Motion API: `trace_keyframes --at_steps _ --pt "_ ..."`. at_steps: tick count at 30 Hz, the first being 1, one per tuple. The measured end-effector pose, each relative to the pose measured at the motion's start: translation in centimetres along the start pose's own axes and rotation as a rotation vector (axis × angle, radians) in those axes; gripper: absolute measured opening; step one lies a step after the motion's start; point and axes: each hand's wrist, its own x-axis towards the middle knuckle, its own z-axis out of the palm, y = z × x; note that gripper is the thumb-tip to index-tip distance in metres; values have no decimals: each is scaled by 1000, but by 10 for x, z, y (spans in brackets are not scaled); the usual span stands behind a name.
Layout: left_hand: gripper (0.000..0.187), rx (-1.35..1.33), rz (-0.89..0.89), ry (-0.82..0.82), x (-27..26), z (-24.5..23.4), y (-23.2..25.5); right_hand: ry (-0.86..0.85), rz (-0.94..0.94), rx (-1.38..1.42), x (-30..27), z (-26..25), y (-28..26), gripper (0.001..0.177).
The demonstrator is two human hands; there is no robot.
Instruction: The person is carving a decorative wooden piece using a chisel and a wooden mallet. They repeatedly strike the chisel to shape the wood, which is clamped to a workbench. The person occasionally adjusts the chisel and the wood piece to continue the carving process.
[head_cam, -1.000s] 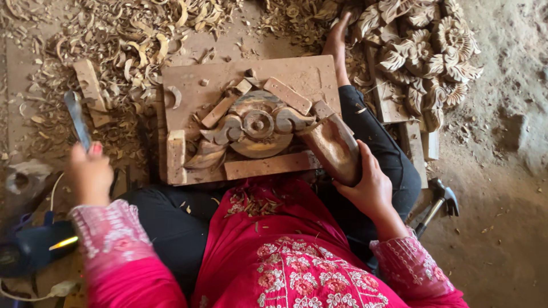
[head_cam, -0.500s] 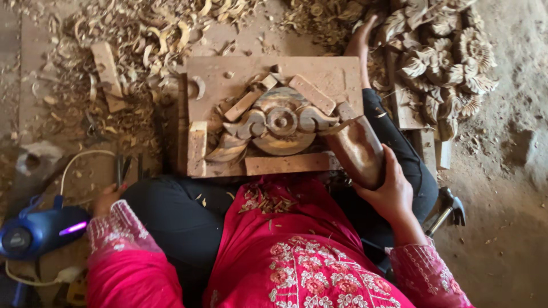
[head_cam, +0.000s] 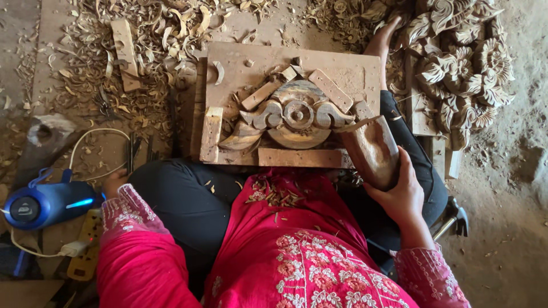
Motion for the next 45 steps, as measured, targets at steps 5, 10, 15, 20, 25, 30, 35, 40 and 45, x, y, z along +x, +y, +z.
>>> trace_keyframes --at_steps 5,10,15,20,25,30,35,40,45 --pt "19 17 21 7 1 -3 2 -10 11 8 0 0 -1 109" --pt "19 31 39 13 2 -6 7 -7 16 -3 -1 -1 -3 110" --pt "20 45 54 12 3 -9 7 0 12 1 -2 -1 -3 109" --pt "20 75 100 -12 4 -8 5 15 -14 -21 0 0 -3 111" --pt "21 122 149 -61 2 -1 8 2 2 -10 -2 -1 0 110" --pt "21 143 171 -78 -3 1 1 7 -1 -31 -1 1 0 112" --pt "22 151 191 -84 -8 8 2 4 1 -14 -2 0 2 111" --pt "22 157 204 -84 -10 4 2 0 2 -32 -1 1 2 112" --pt "22 165 215 -86 -12 4 3 12 -9 -30 -1 1 2 112"
